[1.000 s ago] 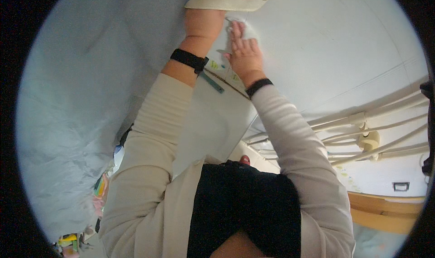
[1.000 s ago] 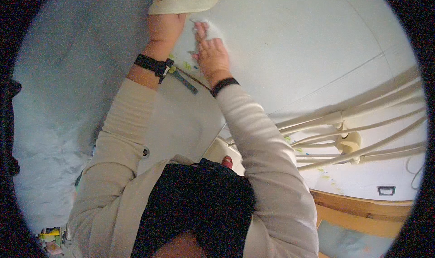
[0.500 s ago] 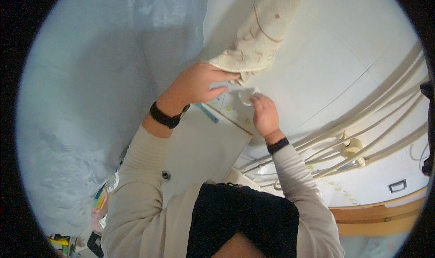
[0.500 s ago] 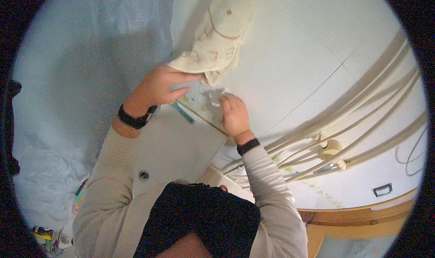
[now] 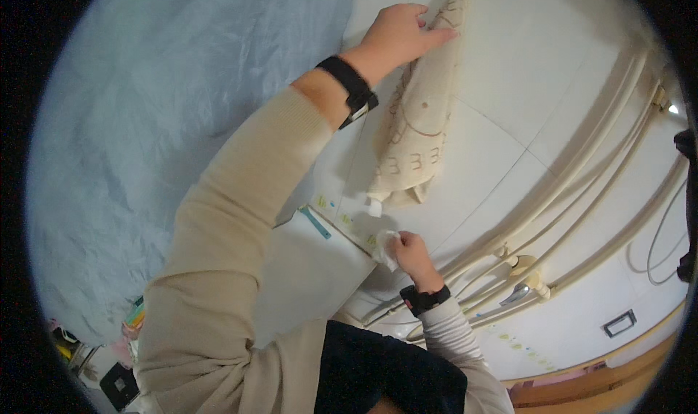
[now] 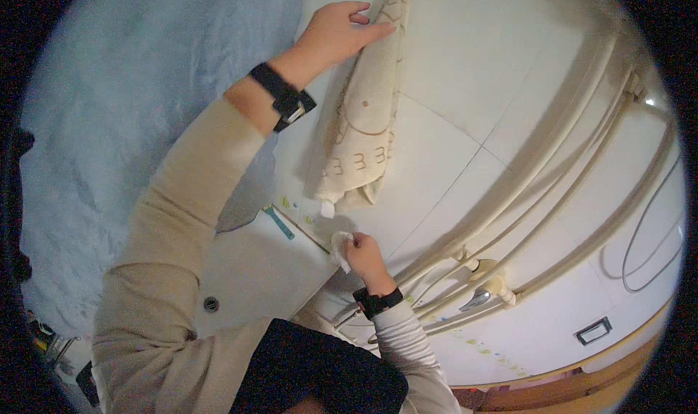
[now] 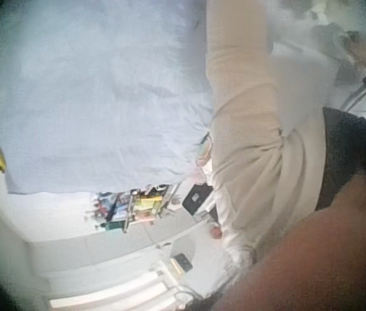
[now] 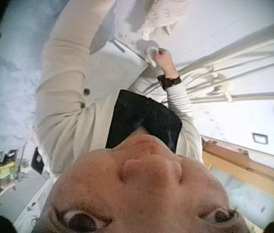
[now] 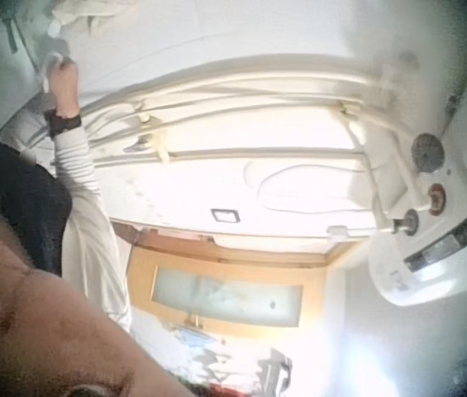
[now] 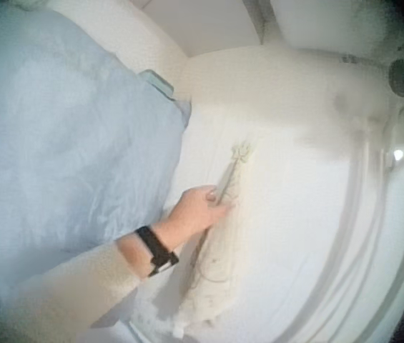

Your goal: The person wipes a tiled wall with a cloth, then moves to a sink to wet and wring the cloth, and returns to continue wiping the wall. The person handles a cloth and a faucet while cleaning the wall surface.

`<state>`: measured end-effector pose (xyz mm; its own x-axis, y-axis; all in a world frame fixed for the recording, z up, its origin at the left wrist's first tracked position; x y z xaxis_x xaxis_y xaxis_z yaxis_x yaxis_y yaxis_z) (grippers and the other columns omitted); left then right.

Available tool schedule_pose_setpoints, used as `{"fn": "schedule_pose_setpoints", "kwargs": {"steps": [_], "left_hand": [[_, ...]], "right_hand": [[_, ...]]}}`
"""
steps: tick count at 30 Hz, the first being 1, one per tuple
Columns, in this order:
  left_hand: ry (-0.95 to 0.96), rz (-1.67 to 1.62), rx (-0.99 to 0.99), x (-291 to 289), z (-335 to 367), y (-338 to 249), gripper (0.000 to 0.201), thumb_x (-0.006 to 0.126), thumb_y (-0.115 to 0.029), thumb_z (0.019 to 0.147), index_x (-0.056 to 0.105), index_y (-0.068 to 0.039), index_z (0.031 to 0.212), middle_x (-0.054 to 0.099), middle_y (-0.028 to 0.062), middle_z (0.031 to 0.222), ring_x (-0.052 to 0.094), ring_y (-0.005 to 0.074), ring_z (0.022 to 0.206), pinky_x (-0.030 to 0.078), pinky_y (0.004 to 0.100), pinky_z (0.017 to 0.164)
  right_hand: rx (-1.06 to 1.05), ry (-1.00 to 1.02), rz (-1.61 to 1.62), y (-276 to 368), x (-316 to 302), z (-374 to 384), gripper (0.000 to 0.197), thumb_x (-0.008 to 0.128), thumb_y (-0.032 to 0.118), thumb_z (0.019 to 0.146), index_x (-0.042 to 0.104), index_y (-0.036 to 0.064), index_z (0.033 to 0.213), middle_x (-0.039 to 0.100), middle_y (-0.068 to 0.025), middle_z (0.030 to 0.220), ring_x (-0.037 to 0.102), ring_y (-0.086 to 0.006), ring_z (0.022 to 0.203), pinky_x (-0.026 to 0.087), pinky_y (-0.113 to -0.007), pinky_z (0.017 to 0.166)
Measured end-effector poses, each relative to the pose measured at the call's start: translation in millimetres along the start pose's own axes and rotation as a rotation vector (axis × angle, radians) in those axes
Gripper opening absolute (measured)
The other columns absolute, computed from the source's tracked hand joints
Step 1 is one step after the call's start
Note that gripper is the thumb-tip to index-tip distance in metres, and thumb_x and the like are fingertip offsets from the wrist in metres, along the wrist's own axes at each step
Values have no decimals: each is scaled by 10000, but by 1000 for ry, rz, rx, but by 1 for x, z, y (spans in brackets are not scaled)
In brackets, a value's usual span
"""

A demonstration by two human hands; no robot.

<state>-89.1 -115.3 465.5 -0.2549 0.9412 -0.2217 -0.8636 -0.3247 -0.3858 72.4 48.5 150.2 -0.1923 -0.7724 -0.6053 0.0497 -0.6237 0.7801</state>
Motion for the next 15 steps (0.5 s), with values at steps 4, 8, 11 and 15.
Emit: {"fn": "schedule_pose_setpoints", "kwargs": {"steps": [4,8,11,15], "left_hand": [[94,129,25,9,41,-8,618,710,-460,792,618,28,1159,685,170,1035,678,284,853,537,353,781],[-170,105,24,-17,59,-31,342,592,-263,880,621,37,1040,671,193,944,631,337,801,505,387,731],[-283,39,23,-49,50,-47,305,545,-243,916,623,48,962,661,210,862,607,336,730,481,388,703],[-177,-119,-42,-72,-9,-46,260,549,-216,945,626,4,1061,673,105,859,612,181,749,498,312,702]], "right_hand": [[-33,39,-127,-4,-8,-10,291,520,202,860,624,-70,859,610,-285,748,618,-424,692,489,-439,664],[-23,-32,-83,-13,-17,-14,291,529,210,866,630,-64,866,616,-290,765,629,-428,715,492,-450,661],[14,-161,-69,-24,-28,-15,303,535,224,882,632,-63,872,619,-291,775,638,-425,731,496,-455,665],[80,-314,-26,-35,-45,-20,342,521,271,924,623,-55,904,625,-230,718,628,-331,669,481,-421,634]]}}
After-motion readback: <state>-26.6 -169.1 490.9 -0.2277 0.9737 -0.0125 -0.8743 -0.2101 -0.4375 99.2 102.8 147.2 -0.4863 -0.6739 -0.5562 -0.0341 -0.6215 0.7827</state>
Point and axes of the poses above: each hand's wrist, its own z-axis towards the middle knuckle, its own x-axis out of the palm, y = z × x, the point moved 2 cm from there along z, towards the middle knuckle
